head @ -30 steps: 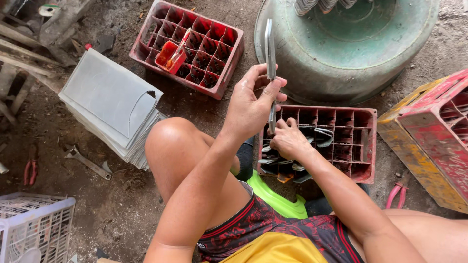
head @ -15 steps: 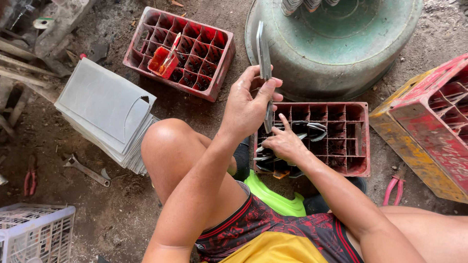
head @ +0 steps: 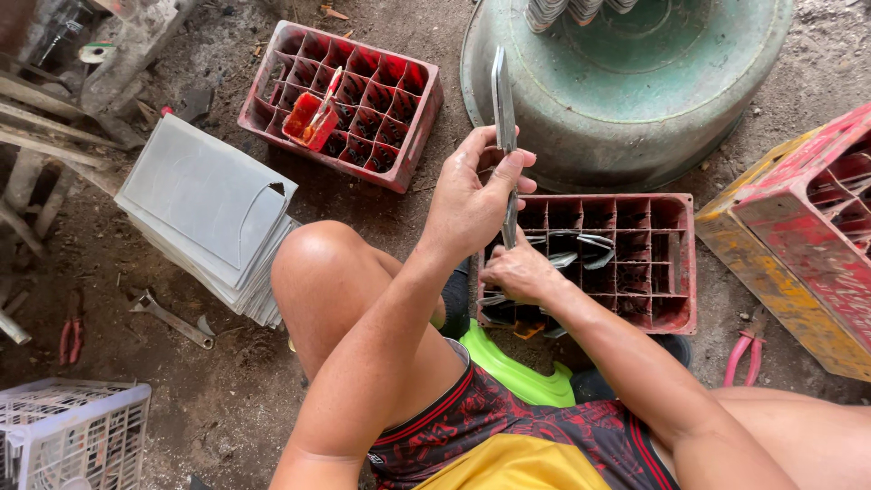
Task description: The person sits on a low stool and repeatedly picks up pairs of curved metal pieces from a red crate, aligns them, and places them onto a stack on an overturned green basin. The person handles the parts by hand and continues stacking them throughout the clip.
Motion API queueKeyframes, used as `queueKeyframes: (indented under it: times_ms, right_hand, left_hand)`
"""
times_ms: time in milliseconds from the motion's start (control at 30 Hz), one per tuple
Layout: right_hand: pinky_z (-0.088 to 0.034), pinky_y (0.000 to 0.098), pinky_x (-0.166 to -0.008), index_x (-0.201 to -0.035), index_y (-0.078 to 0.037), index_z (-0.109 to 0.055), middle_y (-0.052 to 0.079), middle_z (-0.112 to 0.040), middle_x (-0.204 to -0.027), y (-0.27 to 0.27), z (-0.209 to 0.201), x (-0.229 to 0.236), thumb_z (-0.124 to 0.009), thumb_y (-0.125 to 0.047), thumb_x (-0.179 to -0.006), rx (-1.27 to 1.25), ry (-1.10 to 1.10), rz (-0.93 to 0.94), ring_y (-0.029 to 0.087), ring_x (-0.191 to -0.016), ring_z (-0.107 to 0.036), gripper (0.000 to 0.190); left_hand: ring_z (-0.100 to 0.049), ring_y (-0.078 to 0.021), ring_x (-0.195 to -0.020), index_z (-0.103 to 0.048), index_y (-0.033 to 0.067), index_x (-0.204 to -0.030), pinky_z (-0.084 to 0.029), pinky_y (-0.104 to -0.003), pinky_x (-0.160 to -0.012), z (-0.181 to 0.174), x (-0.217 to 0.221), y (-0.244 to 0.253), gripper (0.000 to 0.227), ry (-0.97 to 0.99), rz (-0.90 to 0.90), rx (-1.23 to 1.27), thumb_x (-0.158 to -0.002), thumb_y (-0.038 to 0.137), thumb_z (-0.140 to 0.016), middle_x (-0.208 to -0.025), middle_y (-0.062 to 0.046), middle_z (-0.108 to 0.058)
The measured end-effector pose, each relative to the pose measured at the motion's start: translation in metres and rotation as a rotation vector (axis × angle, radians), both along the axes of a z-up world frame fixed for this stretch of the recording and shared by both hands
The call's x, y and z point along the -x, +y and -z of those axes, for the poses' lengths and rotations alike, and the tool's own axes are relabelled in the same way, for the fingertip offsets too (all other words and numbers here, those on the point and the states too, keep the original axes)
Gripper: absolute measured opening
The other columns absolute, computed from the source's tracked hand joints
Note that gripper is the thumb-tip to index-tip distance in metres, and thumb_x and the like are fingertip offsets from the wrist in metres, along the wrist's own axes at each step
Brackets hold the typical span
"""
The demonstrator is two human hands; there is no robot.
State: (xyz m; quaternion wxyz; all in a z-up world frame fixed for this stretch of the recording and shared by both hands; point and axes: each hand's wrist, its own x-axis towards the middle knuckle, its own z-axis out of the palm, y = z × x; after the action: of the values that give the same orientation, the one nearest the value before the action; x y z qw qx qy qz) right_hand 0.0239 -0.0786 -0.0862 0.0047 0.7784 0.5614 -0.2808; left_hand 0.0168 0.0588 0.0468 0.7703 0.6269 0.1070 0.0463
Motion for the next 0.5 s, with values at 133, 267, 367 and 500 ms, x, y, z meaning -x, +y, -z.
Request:
queueKeyframes:
  times_ms: [133,267,367,500]
  right_hand:
    - [-0.043,0.0468,-0.102,-0.110,-0.009,-0.071,0.014,-0.071,-0.112,-0.002,-0.009,-0.022,-0.062,0.003,-0.078,-0.604,0.168,0.229,0.037,-0.111,-0.062,0.035]
    - [-0.046,0.0396,-0.102,-0.137,-0.002,-0.051,0.010,-0.060,-0.124,-0.013,-0.028,-0.061,-0.050,0.002,-0.100,-0.942,0.676,0.502,0.023,-0.114,-0.056,0.037]
    - [-0.054,0.0270,-0.076,-0.136,-0.010,-0.046,0.003,-0.060,-0.110,-0.033,-0.052,-0.087,-0.055,-0.013,-0.106,-0.985,0.995,0.911,0.010,-0.086,-0.059,0.031]
    - [-0.047,0.0218,-0.069,-0.138,-0.006,-0.052,0.002,-0.060,-0.106,-0.056,-0.088,-0.103,-0.068,-0.014,-0.101,-1.163,0.779,1.006,0.006,-0.082,-0.054,0.042]
  left_hand:
    - [-0.072,-0.0136,-0.083,-0.055,0.0013,-0.130,-0.060,-0.027,-0.067,0.005,0.001,0.003,0.031,-0.021,-0.023,0.011,-0.103,0.013,-0.061,-0.108,-0.010,-0.072]
    - [-0.071,-0.0143,-0.086,-0.058,-0.0011,-0.131,-0.060,-0.028,-0.066,0.004,0.003,0.007,0.034,-0.014,0.010,0.048,-0.102,0.014,-0.064,-0.110,-0.012,-0.073]
    - [-0.073,-0.0154,-0.086,-0.058,-0.0006,-0.132,-0.062,-0.028,-0.066,0.000,0.002,0.009,0.037,0.027,0.022,0.102,-0.100,0.016,-0.066,-0.111,-0.011,-0.073]
    - [-0.074,-0.0148,-0.087,-0.059,0.0014,-0.131,-0.062,-0.028,-0.065,-0.005,0.002,0.004,0.040,0.112,0.042,0.071,-0.097,0.021,-0.068,-0.112,-0.009,-0.073]
